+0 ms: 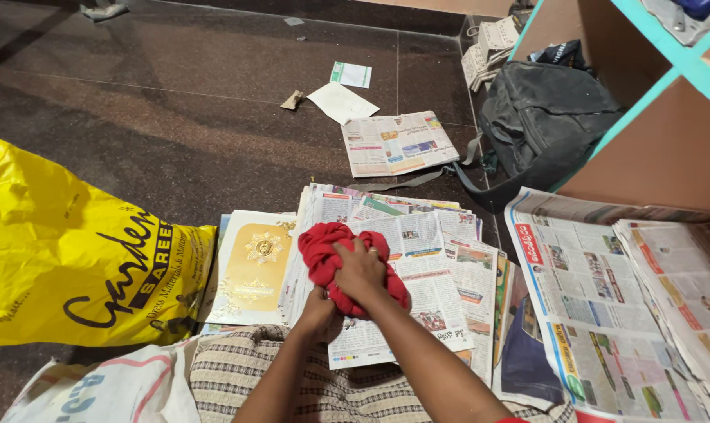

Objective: The person sits on the floor and wipes the surface of a stack of newspapers using a red cloth. They repeatedly pick up individual newspapers, wipe them, and place them back into the pile.

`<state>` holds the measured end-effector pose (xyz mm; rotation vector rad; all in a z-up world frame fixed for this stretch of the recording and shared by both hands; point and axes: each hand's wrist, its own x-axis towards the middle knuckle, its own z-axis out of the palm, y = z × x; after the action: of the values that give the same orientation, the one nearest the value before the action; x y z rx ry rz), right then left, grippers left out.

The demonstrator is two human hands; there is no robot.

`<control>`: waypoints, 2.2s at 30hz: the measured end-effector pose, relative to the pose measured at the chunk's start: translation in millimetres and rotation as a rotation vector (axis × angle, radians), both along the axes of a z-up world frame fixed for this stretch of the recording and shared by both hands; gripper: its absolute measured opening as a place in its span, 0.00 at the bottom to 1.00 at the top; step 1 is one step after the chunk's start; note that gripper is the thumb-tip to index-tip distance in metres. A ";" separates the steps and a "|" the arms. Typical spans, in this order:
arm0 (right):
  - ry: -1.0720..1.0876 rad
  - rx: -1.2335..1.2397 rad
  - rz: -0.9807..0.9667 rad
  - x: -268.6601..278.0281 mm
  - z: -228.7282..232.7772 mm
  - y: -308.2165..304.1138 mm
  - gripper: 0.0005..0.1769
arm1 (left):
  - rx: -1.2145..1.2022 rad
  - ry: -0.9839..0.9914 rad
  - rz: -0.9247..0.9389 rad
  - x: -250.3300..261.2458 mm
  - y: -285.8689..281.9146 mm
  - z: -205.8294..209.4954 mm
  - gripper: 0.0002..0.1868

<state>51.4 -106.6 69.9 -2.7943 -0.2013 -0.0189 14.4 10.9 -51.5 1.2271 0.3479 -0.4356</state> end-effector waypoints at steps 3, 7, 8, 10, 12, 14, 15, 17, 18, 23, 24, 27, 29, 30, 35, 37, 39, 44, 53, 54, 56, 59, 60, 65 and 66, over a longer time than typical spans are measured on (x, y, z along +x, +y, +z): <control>0.089 -0.068 -0.078 21.2 3.9 -12.4 0.35 | 0.025 -0.051 0.018 4.6 0.6 -4.6 0.21; 0.053 -0.074 -0.244 43.1 11.1 -51.0 0.37 | 0.039 -0.167 0.028 2.5 -4.4 -10.6 0.22; 0.046 -0.096 -0.297 46.7 13.8 -63.4 0.37 | 0.065 -0.159 0.023 2.5 -4.1 -7.5 0.22; 0.081 -0.109 -0.424 51.4 19.3 -90.1 0.39 | 0.112 -0.137 0.011 -0.6 -4.4 -0.5 0.23; 0.175 -0.181 -0.524 53.6 26.0 -118.6 0.41 | 0.128 -0.144 0.012 -2.7 -5.1 7.3 0.24; 0.182 -0.167 -0.592 48.8 30.8 -145.5 0.42 | 0.139 -0.143 0.009 -3.8 -5.9 14.5 0.25; 0.185 -0.159 -0.628 45.5 30.5 -151.8 0.43 | 0.145 -0.139 0.005 -4.2 -5.3 17.7 0.26; 0.149 -0.180 -0.581 31.4 26.7 -155.2 0.42 | 0.162 -0.126 0.000 -5.4 -4.2 22.6 0.27; 0.130 -0.189 -0.559 22.0 26.0 -155.8 0.42 | 0.172 -0.118 -0.001 -5.7 -3.8 24.1 0.28; 0.150 -0.181 -0.169 -27.6 19.8 -104.3 0.43 | 0.136 -0.121 0.006 -5.8 -4.2 20.9 0.25; 0.159 -0.147 -0.102 -37.4 18.0 -85.1 0.42 | 0.095 -0.118 0.018 -5.7 -4.0 19.8 0.23; 0.103 -0.026 0.036 -68.4 17.3 -37.7 0.44 | -0.083 -0.100 0.071 -7.9 -5.7 20.9 0.22; 0.091 -0.004 0.013 -84.3 21.7 -28.0 0.44 | -0.149 -0.110 0.087 -8.3 -4.1 27.5 0.23; 0.085 0.007 0.001 -89.6 23.1 -24.9 0.44 | -0.148 -0.127 0.082 -8.6 -2.8 30.9 0.23; 0.060 -0.053 -0.014 -108.8 28.1 -54.1 0.45 | -0.185 -0.088 0.086 -5.8 -4.1 21.3 0.24; 0.085 -0.096 -0.068 -110.8 29.2 -71.6 0.45 | -0.058 -0.179 0.049 -1.2 -1.2 4.7 0.23; 0.094 -0.123 -0.150 -108.7 28.9 -94.1 0.45 | -0.014 -0.182 0.033 3.2 -1.5 -9.2 0.23; 0.029 -0.210 -0.378 -86.0 21.4 -158.8 0.46 | 0.044 -0.178 0.015 2.2 0.1 -2.7 0.22; -0.007 0.024 -0.672 -74.1 -6.3 -219.0 0.47 | 0.041 -0.204 0.110 9.1 -2.7 114.6 0.24; -0.041 0.061 -0.686 -74.8 -12.0 -223.5 0.47 | 0.091 -0.240 0.108 18.1 0.9 130.0 0.23; -0.051 0.111 -0.721 -77.3 -22.2 -231.2 0.49 | 0.119 -0.360 0.166 32.7 7.9 159.4 0.12; -0.084 0.139 -0.737 -78.5 -34.1 -237.3 0.49 | 0.097 -0.678 0.110 45.0 16.8 197.1 0.11; -0.098 0.141 -0.735 -79.7 -37.9 -239.3 0.49 | 0.171 -0.786 0.093 44.2 15.3 205.5 0.07; -0.224 0.102 -0.635 -82.2 -57.6 -249.9 0.46 | 0.618 -1.046 0.059 31.1 12.1 210.2 0.10; -0.250 0.113 -0.631 -81.7 -62.9 -251.8 0.45 | 0.682 -1.042 0.031 27.2 12.5 203.5 0.11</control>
<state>-30.3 -358.4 7.0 -2.6160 0.6060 -0.5100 41.6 23.4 152.1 1.9225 -0.4233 0.4200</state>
